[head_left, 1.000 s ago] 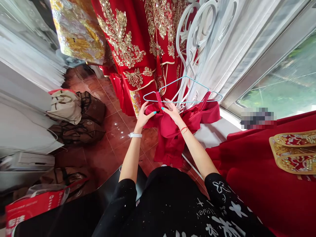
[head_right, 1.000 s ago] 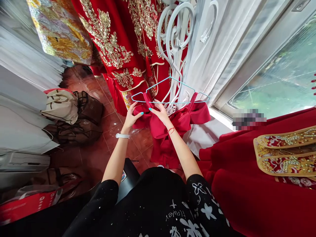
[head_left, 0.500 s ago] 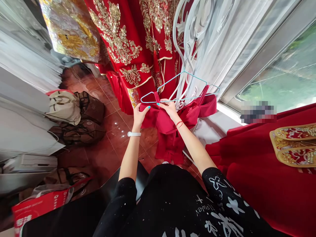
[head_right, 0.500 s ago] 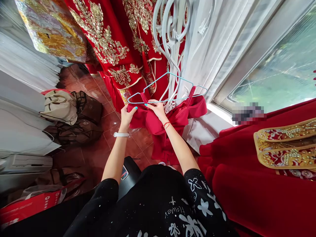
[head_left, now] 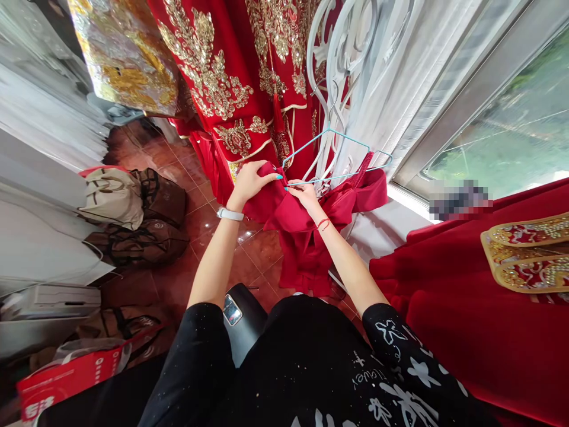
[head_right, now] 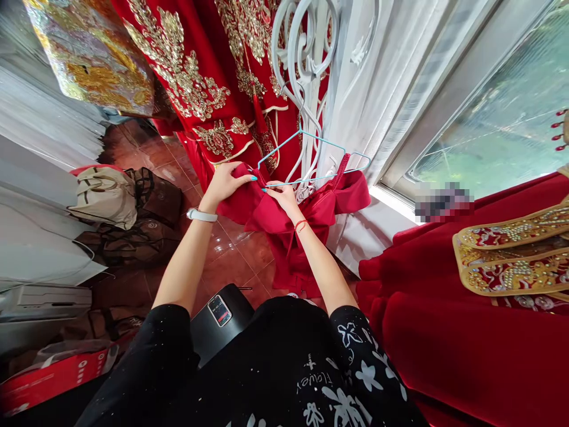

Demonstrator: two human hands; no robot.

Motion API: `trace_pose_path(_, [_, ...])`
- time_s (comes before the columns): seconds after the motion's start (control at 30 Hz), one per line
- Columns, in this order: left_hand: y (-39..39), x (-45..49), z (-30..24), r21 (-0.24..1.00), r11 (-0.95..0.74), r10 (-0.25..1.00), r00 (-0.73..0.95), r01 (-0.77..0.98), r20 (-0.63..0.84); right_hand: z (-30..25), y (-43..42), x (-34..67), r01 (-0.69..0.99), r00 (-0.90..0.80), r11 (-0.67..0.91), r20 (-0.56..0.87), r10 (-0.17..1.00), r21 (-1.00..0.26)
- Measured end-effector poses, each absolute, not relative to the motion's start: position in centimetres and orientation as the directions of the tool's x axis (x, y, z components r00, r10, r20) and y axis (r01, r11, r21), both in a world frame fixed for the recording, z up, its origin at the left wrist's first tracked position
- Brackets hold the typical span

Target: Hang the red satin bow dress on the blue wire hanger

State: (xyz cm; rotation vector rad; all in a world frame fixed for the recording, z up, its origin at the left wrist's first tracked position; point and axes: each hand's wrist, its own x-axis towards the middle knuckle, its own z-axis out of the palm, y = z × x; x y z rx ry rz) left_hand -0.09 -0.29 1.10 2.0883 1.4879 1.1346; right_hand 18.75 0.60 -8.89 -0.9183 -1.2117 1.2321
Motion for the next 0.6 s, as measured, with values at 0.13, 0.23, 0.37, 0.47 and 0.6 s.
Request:
trace_pose_path(0.13, [-0.9, 2.4, 3.1, 0.427, -0.413, 0.902, 0.297, 0.804, 0.313, -8.4, 0.4, 19.2, -0.204, -0.052, 0.114, 0.127, 0.99, -0.972])
trace_pose_path(0.23, [-1.8, 4.0, 2.8, 0.389, -0.35, 0.928, 0.26, 0.852, 0.267, -8.3, 0.3, 19.3, -0.208, -0.021, 0.1, 0.107, 0.994, -0.973])
trace_pose_path(0.37, [-2.3, 5.0, 1.6, 0.395, -0.231, 0.955, 0.13, 0.889, 0.265, -8.3, 0.0, 19.7, -0.151, -0.043, 0.126, 0.134, 0.99, -0.981])
trace_pose_path(0.47, [-1.8, 5.4, 1.0, 0.407, -0.208, 0.955, 0.095, 0.89, 0.28, -8.1, -0.8, 21.1, -0.035, -0.028, 0.214, 0.215, 0.976, -0.976])
trace_pose_path(0.6, [-0.8, 5.5, 0.5, 0.437, -0.217, 0.949, 0.084, 0.873, 0.303, -7.8, -3.1, 25.6, 0.135, 0.235, 0.298, 0.323, 0.917, -0.945])
